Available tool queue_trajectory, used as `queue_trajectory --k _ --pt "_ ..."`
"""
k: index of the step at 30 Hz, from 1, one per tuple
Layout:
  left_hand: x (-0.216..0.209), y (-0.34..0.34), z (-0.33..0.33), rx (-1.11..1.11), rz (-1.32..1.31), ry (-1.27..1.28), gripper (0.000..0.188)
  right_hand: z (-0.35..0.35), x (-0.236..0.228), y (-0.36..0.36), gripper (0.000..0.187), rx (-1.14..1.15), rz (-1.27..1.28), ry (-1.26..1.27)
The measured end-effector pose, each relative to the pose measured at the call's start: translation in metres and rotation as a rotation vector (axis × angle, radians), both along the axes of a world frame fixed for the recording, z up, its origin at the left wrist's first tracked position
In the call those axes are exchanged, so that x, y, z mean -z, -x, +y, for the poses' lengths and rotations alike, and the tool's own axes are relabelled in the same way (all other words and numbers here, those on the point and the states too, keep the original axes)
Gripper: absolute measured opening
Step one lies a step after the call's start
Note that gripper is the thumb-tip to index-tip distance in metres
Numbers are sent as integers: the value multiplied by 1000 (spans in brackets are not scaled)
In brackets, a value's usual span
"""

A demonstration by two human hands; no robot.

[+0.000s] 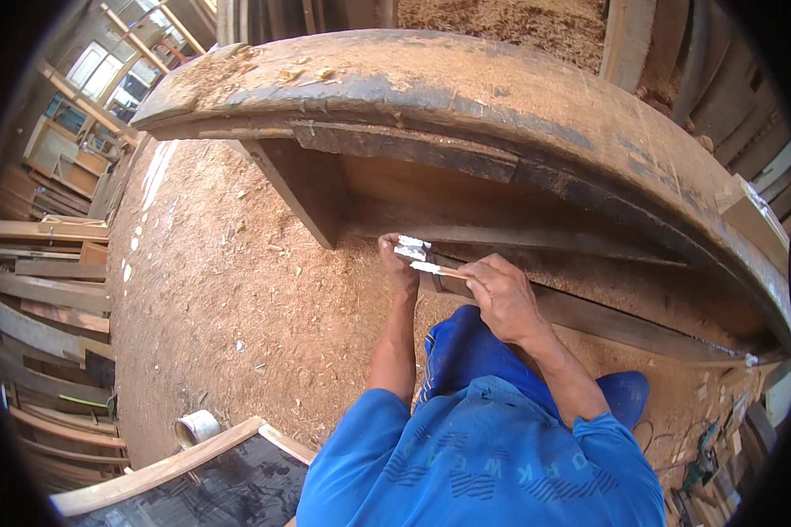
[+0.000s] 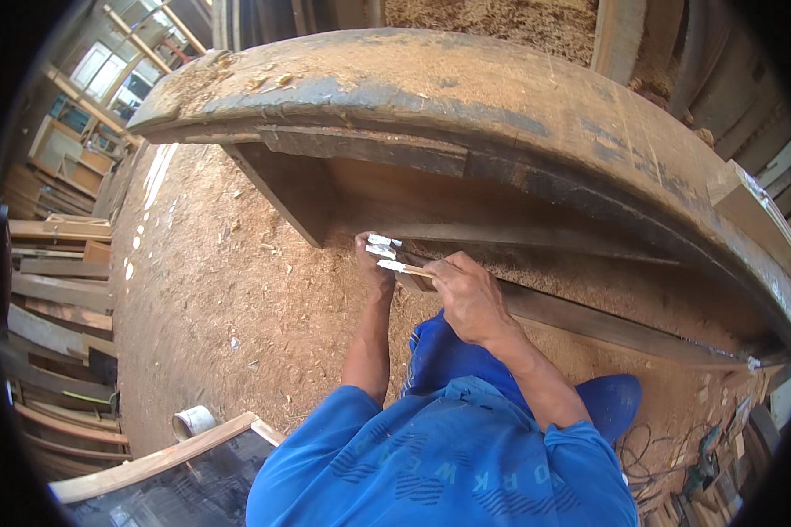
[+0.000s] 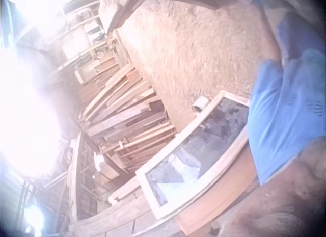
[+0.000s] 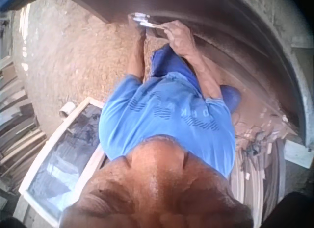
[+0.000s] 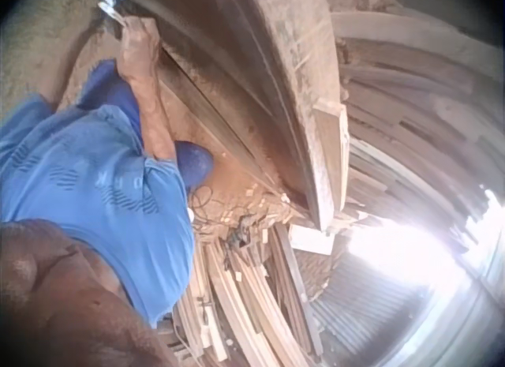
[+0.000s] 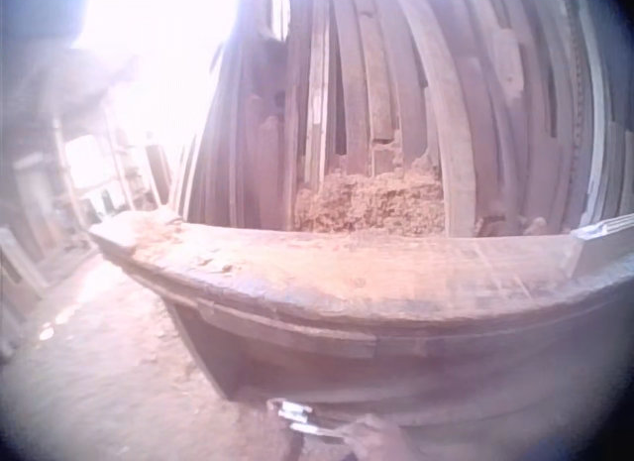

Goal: The person scrapes a small wooden piece with a chisel and then applies glue to the edges and joints of a wooden frame and strips using a stick.

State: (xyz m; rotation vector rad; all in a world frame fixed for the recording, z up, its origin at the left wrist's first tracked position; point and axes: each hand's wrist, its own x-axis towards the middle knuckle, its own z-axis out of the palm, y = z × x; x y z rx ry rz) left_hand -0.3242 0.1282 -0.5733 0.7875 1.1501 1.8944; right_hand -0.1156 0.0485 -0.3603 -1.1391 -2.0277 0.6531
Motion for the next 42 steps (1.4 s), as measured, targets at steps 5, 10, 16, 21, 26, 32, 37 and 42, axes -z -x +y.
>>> queue_trajectory --k 5,10,16,21,26,32,37,42 --pt "14 12 -5 -101 166 7 39 17 12 13 25 18 -198 54" --pt "-1 1 -3 -192 440 20 36 13 18 8 25 22 -240 72" --pt "-10 1 1 48 -62 73 41 12 28 9 16 -29 93 -47" --pt "6 12 8 54 56 42 44 22 23 12 16 59 -9 -200" --pt "-3 5 6 95 -21 63 44 18 18 6 9 12 -184 -92" --pt "0 7 9 72 -25 71 44 36 28 33 12 43 -66 -218" --pt "-9 -4 11 11 157 66 43 39 32 41 15 -18 80 -189" --pt "-3 0 10 16 71 66 43 32 44 42 17 -105 63 -131"
